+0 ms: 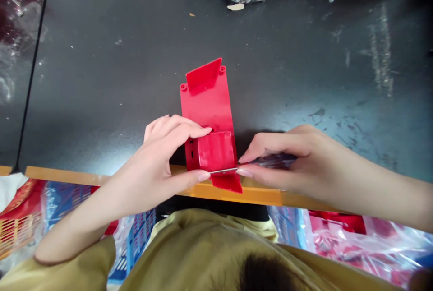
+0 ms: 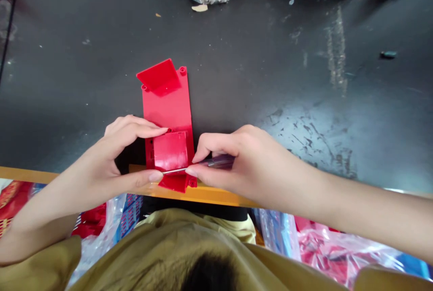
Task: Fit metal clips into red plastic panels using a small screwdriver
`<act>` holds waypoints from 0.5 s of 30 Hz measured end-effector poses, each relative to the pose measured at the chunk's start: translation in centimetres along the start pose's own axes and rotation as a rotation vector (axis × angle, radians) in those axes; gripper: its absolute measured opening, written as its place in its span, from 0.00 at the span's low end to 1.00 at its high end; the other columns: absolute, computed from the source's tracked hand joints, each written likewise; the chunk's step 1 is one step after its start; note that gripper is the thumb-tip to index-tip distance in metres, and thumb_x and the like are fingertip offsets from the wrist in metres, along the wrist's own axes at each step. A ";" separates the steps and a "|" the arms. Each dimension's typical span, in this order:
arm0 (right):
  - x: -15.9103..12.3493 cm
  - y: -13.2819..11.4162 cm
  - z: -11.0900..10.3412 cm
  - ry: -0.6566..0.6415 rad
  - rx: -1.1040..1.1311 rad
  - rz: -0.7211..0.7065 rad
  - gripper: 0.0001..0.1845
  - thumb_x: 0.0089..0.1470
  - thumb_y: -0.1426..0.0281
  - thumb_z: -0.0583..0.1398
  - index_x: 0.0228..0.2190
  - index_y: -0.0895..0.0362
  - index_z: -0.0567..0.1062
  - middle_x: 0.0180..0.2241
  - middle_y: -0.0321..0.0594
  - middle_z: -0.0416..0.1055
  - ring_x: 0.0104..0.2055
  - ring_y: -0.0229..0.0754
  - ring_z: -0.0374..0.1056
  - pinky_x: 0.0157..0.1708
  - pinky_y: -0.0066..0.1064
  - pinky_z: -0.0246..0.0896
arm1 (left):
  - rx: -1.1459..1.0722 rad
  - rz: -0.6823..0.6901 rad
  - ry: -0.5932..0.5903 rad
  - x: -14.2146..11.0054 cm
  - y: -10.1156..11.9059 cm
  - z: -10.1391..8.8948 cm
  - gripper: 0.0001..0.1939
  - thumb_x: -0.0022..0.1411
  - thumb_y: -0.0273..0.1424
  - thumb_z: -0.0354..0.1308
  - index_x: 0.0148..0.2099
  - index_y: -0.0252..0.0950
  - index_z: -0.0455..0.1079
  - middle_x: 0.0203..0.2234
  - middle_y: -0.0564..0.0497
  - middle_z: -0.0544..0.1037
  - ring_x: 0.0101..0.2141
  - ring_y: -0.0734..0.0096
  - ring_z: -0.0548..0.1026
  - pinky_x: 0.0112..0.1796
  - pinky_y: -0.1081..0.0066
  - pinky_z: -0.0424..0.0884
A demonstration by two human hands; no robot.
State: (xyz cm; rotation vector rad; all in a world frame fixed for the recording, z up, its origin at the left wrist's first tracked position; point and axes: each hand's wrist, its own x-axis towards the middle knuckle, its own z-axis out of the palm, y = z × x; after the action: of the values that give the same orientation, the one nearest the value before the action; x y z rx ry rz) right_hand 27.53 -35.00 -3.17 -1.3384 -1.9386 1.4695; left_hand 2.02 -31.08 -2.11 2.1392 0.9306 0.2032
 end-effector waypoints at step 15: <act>0.1 0.1 0.1 0.017 -0.059 -0.039 0.07 0.55 0.64 0.65 0.29 0.53 0.76 0.15 0.25 0.60 0.17 0.28 0.45 0.18 0.23 0.45 | 0.032 -0.008 -0.040 0.0 0.2 -0.1 0.22 0.64 0.33 0.61 0.58 0.41 0.60 0.53 0.50 0.68 0.56 0.62 0.63 0.57 0.60 0.54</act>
State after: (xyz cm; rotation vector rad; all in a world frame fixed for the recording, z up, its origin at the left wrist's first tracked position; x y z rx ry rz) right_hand 27.45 -34.93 -3.29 -1.3266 -2.0000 1.3882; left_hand 2.08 -31.09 -1.85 2.1605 0.9253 0.1414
